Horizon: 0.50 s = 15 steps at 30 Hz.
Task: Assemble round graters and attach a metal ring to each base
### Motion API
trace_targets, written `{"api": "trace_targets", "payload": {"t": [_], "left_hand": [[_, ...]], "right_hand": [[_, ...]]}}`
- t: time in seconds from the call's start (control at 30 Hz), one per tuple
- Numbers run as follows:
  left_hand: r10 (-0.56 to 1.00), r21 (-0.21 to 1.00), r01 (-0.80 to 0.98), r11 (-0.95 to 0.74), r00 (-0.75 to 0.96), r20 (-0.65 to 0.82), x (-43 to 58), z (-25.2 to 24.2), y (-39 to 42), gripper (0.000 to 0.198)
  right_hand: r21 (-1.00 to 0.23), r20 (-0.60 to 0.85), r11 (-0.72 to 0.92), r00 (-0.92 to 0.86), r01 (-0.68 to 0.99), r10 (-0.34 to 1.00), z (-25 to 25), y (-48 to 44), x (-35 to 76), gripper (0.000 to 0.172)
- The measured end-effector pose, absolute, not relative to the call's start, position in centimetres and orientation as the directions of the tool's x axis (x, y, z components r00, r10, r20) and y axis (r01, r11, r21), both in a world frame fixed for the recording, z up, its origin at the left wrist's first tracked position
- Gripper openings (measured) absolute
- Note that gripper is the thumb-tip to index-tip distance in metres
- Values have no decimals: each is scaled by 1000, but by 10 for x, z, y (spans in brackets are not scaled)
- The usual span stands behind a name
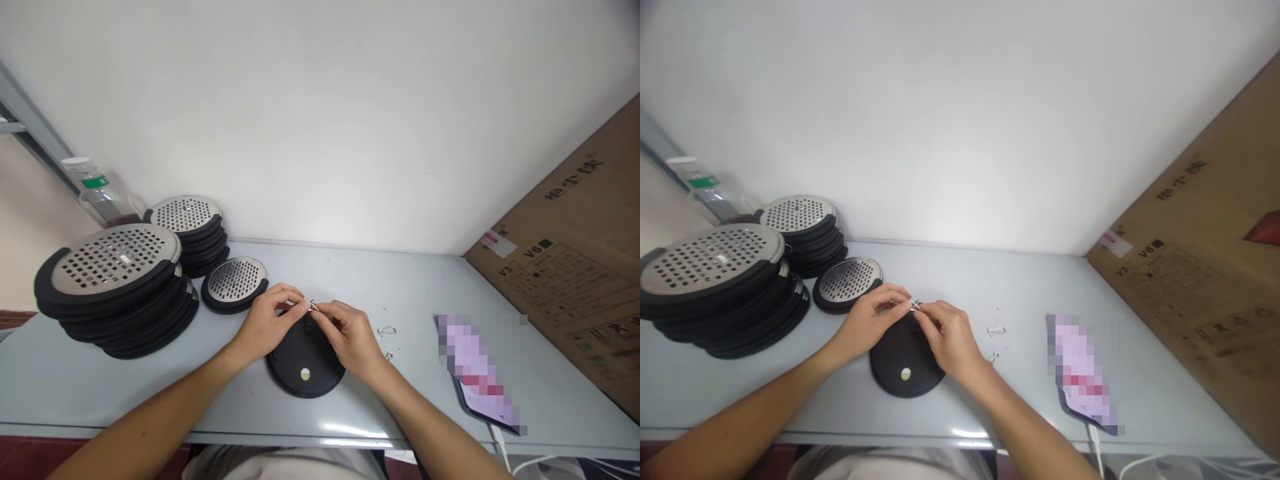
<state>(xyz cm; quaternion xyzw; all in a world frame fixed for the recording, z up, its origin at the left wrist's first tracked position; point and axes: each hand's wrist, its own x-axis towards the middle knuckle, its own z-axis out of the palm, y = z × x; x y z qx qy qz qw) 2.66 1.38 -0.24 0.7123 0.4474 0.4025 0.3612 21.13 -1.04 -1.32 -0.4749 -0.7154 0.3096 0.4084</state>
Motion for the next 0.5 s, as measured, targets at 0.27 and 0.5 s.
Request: {"api": "trace_targets", "payload": {"t": [0.27, 0.5], "left_hand": [[839, 652, 531, -541, 291, 459, 25, -4, 11, 6], [737, 535, 514, -670, 379, 559, 30, -2, 7, 9]], "right_hand": [[-833, 349, 382, -155, 400, 924, -12, -8, 215, 11], [-848, 347, 440, -318, 296, 882, -8, -11, 215, 35]]}}
